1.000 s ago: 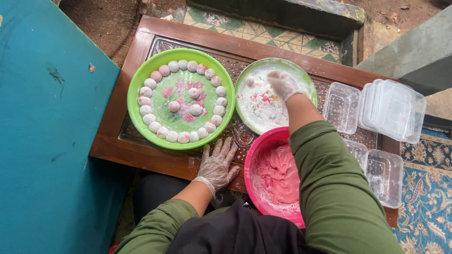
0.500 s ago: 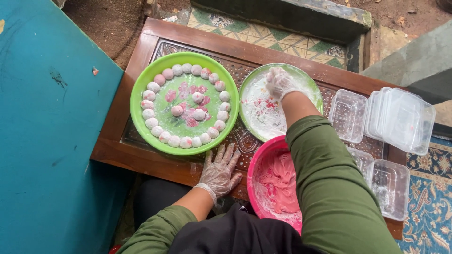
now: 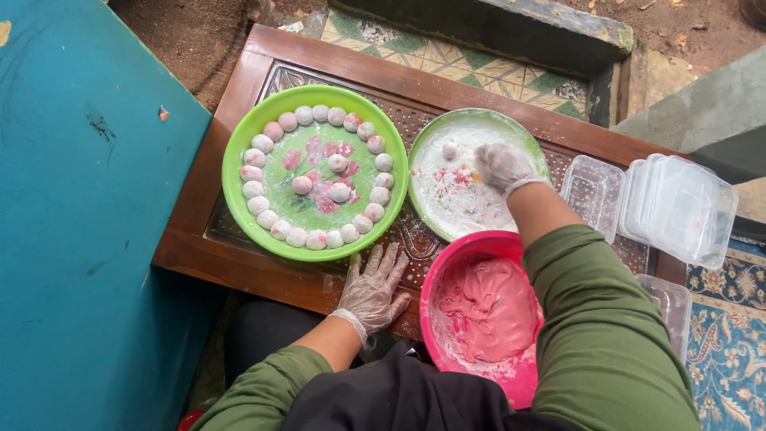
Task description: The person is shaping small balls from pink dough using their hands and placing them onto a green tray.
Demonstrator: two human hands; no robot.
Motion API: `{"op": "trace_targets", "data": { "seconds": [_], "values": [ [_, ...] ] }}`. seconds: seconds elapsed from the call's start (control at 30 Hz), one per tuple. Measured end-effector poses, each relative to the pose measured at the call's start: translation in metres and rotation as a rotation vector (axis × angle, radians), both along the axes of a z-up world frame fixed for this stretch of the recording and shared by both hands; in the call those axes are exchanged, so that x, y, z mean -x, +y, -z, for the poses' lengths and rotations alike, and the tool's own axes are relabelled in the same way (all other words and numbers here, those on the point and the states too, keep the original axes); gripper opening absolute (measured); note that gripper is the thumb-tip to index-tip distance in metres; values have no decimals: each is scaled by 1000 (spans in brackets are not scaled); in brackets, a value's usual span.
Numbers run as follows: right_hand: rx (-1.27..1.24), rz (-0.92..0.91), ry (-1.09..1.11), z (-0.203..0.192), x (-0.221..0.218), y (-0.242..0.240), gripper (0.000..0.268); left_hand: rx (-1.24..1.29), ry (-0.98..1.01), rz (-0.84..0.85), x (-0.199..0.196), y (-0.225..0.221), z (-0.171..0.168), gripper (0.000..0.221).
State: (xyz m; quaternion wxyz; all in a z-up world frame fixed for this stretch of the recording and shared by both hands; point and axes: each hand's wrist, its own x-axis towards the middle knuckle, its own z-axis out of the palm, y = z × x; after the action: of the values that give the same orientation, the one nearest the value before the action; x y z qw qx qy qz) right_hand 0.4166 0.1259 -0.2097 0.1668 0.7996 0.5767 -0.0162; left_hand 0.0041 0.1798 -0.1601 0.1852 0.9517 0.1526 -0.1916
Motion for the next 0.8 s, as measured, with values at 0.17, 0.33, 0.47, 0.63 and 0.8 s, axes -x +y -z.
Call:
{"op": "trace_targets", "data": {
  "seconds": [0.17, 0.33, 0.47, 0.63, 0.8],
  "values": [
    [25, 189, 160, 28, -23, 47, 54, -24, -7, 4, -1, 1, 0, 80],
    [157, 155, 339, 45, 20, 91, 67, -19, 20, -6, -1, -1, 1, 80],
    [305, -61, 341, 51, 41, 61, 54, -14, 18, 5, -2, 2, -5, 79],
    [490, -145, -39, 13, 15, -30, 33, -9, 6, 3, -1, 2, -2, 79],
    [203, 216, 161, 25, -27, -48, 46, -30, 10, 6, -2, 1, -3, 79]
  ]
}}
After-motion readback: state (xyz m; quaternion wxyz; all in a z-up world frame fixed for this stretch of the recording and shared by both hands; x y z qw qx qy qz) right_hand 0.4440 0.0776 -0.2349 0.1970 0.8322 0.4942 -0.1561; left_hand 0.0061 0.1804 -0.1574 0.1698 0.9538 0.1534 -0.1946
